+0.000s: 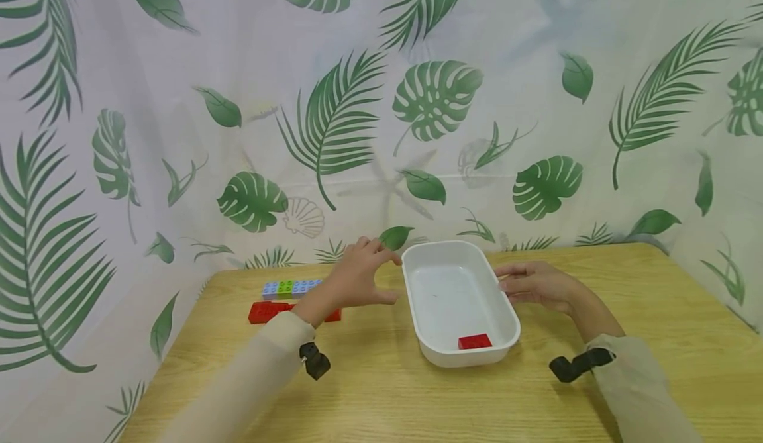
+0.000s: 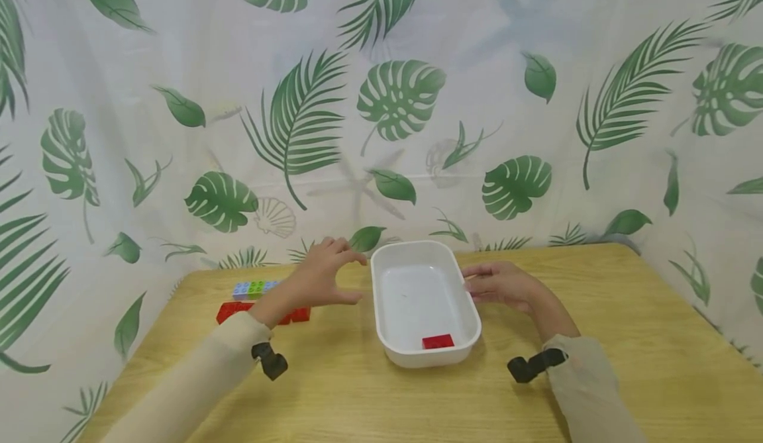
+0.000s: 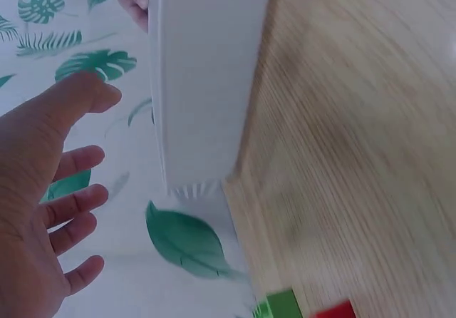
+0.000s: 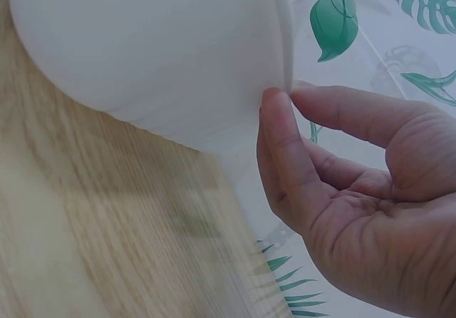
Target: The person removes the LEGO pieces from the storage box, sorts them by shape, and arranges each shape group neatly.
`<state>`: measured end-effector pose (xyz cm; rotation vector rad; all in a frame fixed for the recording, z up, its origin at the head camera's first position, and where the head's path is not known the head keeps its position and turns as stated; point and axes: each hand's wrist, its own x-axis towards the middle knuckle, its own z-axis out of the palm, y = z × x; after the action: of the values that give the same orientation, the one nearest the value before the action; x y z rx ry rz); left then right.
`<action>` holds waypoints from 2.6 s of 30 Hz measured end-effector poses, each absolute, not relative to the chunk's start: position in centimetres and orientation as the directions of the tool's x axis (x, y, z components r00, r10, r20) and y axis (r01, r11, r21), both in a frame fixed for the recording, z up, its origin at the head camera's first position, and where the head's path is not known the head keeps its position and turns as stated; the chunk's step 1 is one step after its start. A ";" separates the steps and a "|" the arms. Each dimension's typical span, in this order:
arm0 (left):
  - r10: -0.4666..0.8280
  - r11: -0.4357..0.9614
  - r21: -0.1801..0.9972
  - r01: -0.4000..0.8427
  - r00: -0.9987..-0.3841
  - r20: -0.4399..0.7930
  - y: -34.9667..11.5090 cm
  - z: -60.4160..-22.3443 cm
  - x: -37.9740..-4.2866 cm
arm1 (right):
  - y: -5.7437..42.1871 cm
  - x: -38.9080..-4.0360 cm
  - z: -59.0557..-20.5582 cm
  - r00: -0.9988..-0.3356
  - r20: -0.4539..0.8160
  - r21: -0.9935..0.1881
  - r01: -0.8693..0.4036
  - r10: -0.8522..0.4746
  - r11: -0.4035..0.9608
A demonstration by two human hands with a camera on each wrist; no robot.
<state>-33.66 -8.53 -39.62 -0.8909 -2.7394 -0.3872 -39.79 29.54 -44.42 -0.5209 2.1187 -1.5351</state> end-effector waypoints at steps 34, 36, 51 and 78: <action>0.779 0.621 0.067 0.781 -0.624 0.054 2.2 -43.2 -33.8 | 29.7 -39.9 -44.5 -0.826 -0.163 -0.952 -0.011 -0.539 0.304; 0.779 0.623 0.049 0.781 -0.625 0.050 2.4 -43.4 -33.7 | 29.7 -39.9 -44.5 -0.825 -0.161 -0.953 -0.012 -0.542 0.302; 0.803 0.586 -0.107 0.803 -0.594 -0.055 3.9 -43.7 -33.6 | 29.7 -39.7 -44.3 -0.822 -0.163 -0.956 -0.004 -0.545 0.292; 0.697 0.716 0.000 0.698 -0.715 -0.062 3.0 -44.3 -35.0 | 29.7 -39.8 -44.3 -0.822 -0.171 -0.961 0.017 -0.544 0.277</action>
<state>-34.95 2.96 -44.26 -1.2055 -2.9630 0.0368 -39.79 29.73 -44.32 -0.4726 2.0790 -1.5733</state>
